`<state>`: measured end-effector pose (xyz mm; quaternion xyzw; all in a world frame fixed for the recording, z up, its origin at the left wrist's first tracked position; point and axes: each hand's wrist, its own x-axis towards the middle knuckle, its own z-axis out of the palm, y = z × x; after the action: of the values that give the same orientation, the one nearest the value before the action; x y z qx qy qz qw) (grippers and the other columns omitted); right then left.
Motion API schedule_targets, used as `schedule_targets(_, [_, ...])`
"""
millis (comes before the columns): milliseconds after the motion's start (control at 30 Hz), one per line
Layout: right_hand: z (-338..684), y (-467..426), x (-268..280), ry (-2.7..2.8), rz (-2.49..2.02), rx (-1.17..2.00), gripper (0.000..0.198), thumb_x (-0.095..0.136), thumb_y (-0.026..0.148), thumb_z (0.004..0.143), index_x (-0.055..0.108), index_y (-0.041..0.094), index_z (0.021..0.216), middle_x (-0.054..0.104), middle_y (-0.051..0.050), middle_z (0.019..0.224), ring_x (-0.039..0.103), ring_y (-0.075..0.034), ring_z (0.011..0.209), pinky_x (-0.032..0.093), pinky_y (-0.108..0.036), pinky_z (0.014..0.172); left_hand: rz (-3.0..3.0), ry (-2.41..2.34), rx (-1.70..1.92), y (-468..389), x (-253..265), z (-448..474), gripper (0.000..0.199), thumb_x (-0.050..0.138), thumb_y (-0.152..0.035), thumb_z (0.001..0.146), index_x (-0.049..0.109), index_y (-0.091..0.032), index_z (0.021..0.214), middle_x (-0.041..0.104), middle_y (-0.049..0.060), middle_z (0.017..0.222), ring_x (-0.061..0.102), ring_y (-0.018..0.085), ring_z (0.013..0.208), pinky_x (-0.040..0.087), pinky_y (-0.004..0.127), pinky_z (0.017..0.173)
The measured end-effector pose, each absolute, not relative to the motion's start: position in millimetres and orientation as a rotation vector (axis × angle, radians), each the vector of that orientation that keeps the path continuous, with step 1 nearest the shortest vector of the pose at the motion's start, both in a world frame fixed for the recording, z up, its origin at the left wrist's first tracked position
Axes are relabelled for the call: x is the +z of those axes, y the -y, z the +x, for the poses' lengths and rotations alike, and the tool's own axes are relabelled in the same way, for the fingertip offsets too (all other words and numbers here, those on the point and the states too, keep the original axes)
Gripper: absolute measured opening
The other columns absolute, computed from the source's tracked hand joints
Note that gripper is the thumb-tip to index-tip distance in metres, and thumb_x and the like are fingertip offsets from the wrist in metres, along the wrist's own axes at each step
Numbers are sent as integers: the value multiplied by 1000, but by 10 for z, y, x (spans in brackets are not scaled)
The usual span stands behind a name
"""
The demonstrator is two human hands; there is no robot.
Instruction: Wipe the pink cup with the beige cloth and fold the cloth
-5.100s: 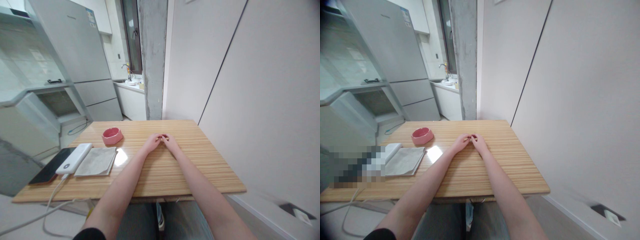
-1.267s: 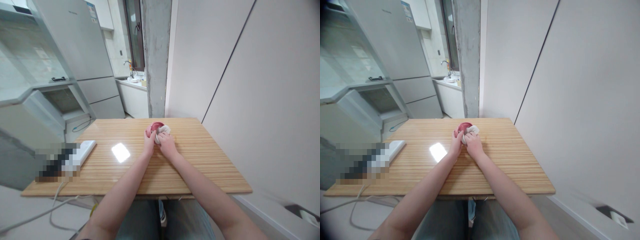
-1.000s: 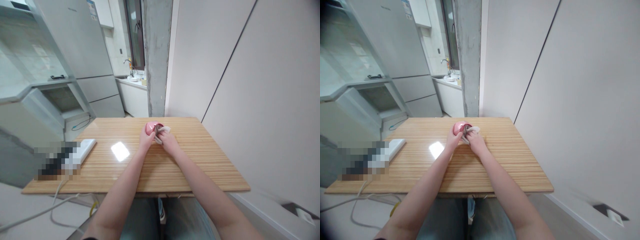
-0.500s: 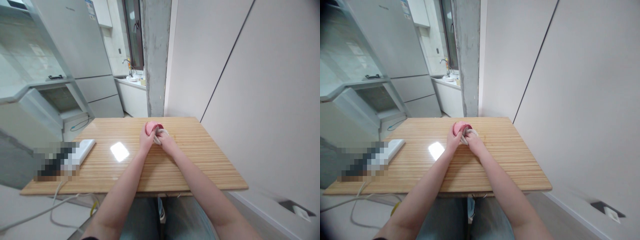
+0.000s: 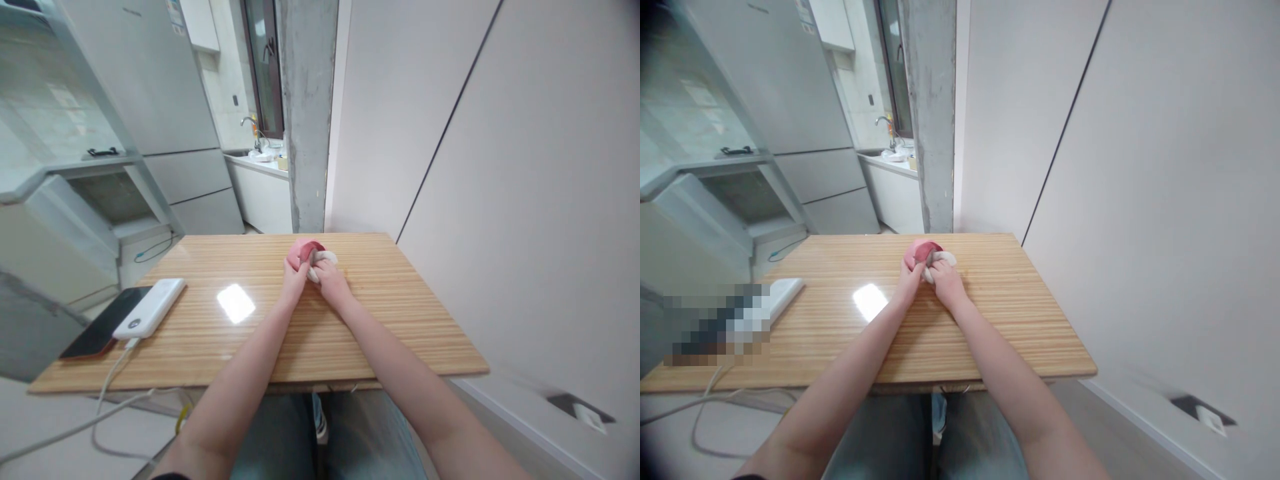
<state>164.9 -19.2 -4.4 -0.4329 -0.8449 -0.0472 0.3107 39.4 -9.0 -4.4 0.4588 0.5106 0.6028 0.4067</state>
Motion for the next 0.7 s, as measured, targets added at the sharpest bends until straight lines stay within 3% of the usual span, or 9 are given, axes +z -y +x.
schedule_targets(167, [1757, 158, -26, 2288, -1180, -216, 14, 55, 20, 89, 67, 17, 97, 64, -11, 109, 50, -24, 107, 43, -37, 87, 1495, -1349, 1369, 94, 73, 174, 40, 68, -24, 70, 53, -16, 106, 66, 6, 88, 65, 19, 77, 55, 30, 68])
schedule_targets(233, [1754, 174, -34, 2280, -1200, -197, 15, 55, 22, 89, 68, 17, 96, 65, -11, 106, 51, -25, 106, 43, -38, 88, 1527, -1309, 1375, 147, 102, 225, 51, 70, -26, 69, 50, -16, 115, 67, 8, 96, 66, 19, 82, 55, 32, 72])
schedule_targets(367, [1681, 229, -46, 2127, -1199, -100, 20, 55, 13, 85, 67, 15, 100, 66, -11, 99, 51, -24, 104, 45, -36, 91, 1454, -1207, 1574, 294, 112, 488, 78, 71, -31, 71, 29, -19, 136, 61, 12, 118, 64, 20, 100, 52, 34, 86])
schedule_targets(567, [1656, 248, -46, 2110, -1065, -51, 21, 59, 17, 83, 67, 14, 102, 65, -11, 103, 53, -23, 104, 44, -36, 95, 1477, -1306, 1599, 322, 163, 414, 55, 61, -30, 79, 38, -16, 127, 63, 13, 113, 63, 22, 101, 50, 37, 88])
schedule_targets(700, [1693, 242, -28, 2277, -1097, -125, 19, 56, 20, 88, 68, 17, 103, 64, -12, 111, 51, -24, 110, 42, -40, 93, 1652, -1485, 1433, 252, 255, 116, 51, 63, -29, 76, 49, -19, 124, 67, 9, 101, 65, 26, 95, 51, 38, 85])
